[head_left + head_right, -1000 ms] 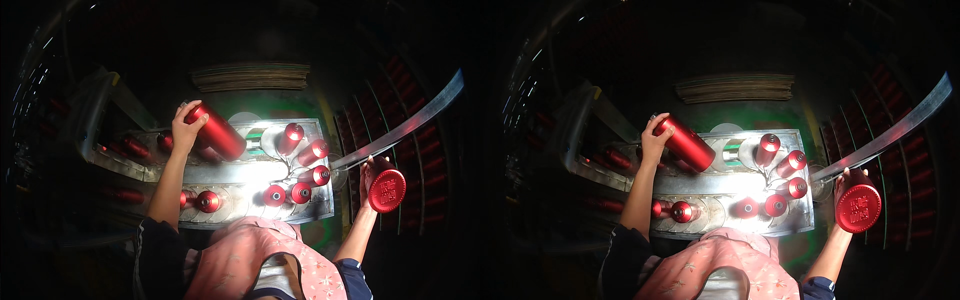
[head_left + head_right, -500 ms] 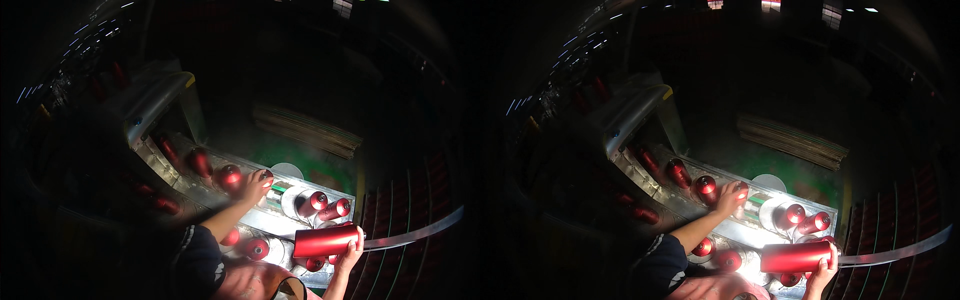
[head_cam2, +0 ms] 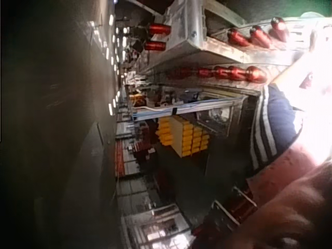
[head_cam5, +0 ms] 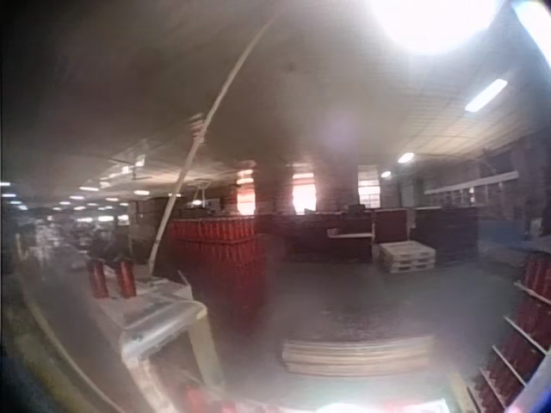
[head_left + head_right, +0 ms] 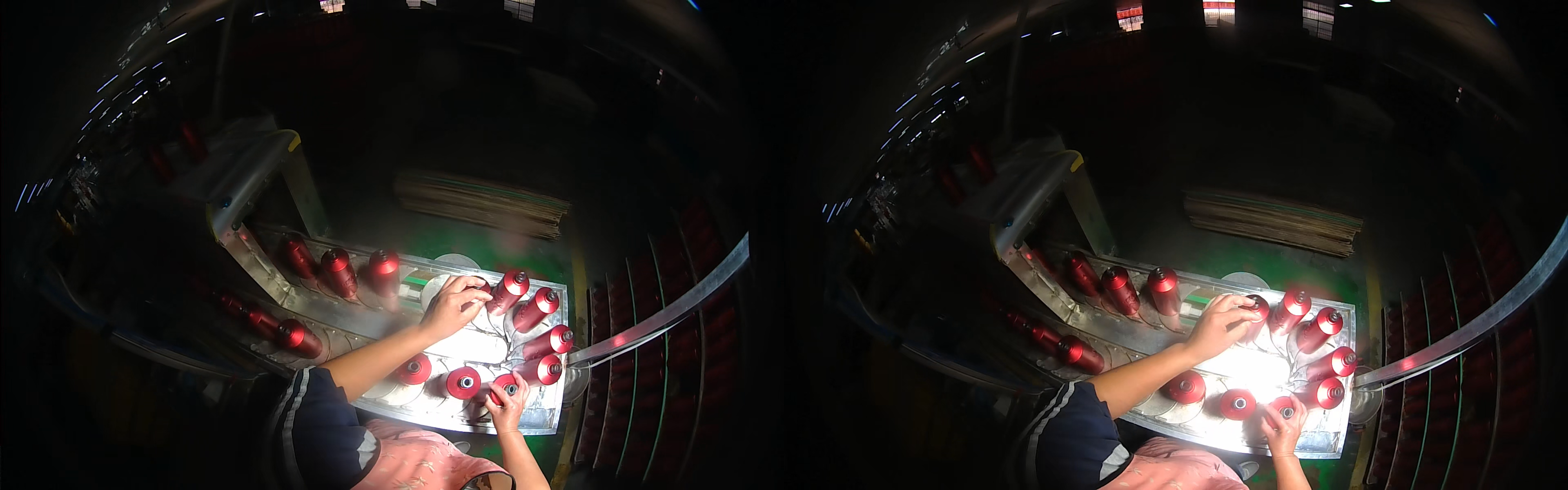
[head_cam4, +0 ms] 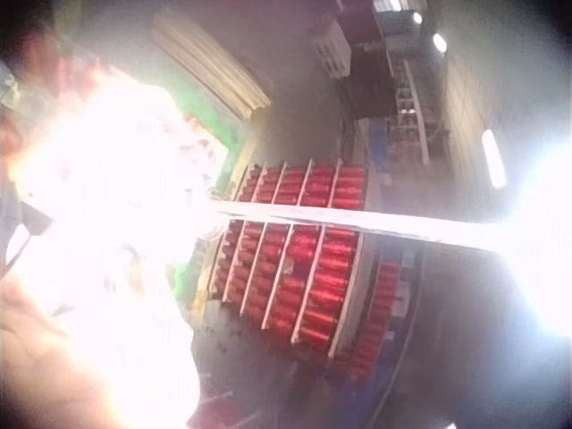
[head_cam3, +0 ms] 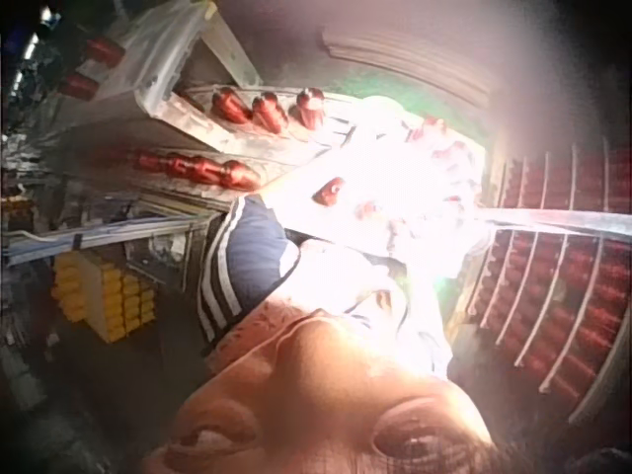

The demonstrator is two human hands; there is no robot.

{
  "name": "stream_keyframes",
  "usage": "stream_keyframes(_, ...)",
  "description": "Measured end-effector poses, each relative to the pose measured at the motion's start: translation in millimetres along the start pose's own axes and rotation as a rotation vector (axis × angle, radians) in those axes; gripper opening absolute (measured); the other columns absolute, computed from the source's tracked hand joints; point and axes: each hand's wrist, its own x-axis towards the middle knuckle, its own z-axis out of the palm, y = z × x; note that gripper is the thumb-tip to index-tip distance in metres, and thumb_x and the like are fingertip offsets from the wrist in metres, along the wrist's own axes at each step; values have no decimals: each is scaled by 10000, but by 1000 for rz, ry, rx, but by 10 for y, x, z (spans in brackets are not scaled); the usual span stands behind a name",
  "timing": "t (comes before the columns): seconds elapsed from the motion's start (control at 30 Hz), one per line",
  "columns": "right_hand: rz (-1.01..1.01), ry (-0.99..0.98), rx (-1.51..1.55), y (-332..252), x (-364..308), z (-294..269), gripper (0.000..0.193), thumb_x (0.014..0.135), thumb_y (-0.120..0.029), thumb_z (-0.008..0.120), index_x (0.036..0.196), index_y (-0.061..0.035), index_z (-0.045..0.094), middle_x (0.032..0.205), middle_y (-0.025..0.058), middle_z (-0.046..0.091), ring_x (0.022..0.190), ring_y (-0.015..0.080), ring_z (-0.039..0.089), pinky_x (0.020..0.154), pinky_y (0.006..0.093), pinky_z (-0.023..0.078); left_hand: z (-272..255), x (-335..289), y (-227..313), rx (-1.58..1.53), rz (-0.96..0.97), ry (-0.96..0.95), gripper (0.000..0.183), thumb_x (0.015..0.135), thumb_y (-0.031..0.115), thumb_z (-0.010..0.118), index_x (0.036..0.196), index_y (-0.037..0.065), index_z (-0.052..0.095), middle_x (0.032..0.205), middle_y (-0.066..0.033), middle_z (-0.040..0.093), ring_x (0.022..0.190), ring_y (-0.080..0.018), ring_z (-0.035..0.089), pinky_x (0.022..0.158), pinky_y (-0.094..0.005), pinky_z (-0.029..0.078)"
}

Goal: The person repeatedly picks up red cylindrical spools from a rack and places them onto a metal tray with circular indentations. The person handles the spools by hand, moving them one or two at a time, and continues this process throughout the clip.

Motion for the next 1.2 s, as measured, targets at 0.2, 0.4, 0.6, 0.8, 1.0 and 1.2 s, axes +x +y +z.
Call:
stream_keyframes(0.2, 249, 123, -12, -163, -454, -727, 482, 695, -81, 815, 1149, -235, 769, 1528, 213, 397, 1376, 406, 373, 1142, 503, 319, 859, -549, 1028, -383, -4, -290, 223, 854, -8, 662, 1047, 65, 748, 1194, -91, 633, 1087, -206, 629, 830, -302, 543)
stream_keyframes(0.4, 573, 701, 176, -328, -2248, -2277, 348, 854, -35, 695, 1184, -136, 744, 1379, 136, 560, 1260, 282, 539, 1053, 373, 443, 1823, -1628, 2560, -685, -253, -799, 182, 874, -41, 661, 1030, 8, 742, 1072, -92, 684, 949, -181, 656, 787, -277, 533)
stream_keyframes(0.6, 789, 1364, -130, -1238, -4813, -3632, 356, 894, 11, 651, 1224, -110, 703, 1296, 81, 569, 1182, 199, 589, 940, 301, 515, 3039, -2886, 4577, -1112, -39, -1337, 168, 916, -79, 607, 1027, -15, 716, 1110, -84, 633, 925, -138, 614, 746, -248, 522)
stream_keyframes(0.8, 903, 1739, -618, -2483, -6013, -4126, 380, 851, 29, 672, 1213, -86, 692, 1324, 112, 561, 1200, 241, 571, 936, 344, 555, 3400, -3792, 7084, -1419, 498, -1652, 220, 936, -37, 620, 1134, 22, 698, 1189, -84, 624, 1021, -153, 619, 810, -254, 537)
stream_keyframes(1.0, 1794, 1518, -1330, -3905, -6626, -4187, 368, 926, -99, 640, 1294, -108, 626, 1443, 113, 481, 1322, 280, 475, 1047, 420, 461, 3087, -4738, 9193, -1581, 1389, -1364, 479, 847, 189, 752, 1314, 162, 647, 1400, -183, 533, 1296, -388, 488, 1080, -470, 428)
stream_keyframes(1.2, 2320, 1166, -1389, -4469, -7448, -4250, 398, 986, -126, 569, 1384, -120, 578, 1584, 98, 378, 1453, 305, 358, 1159, 461, 346, 3007, -6024, 10076, -1578, 1556, -1105, 608, 813, 424, 753, 1374, 253, 594, 1523, -250, 363, 1423, -483, 285, 1158, -593, 288)
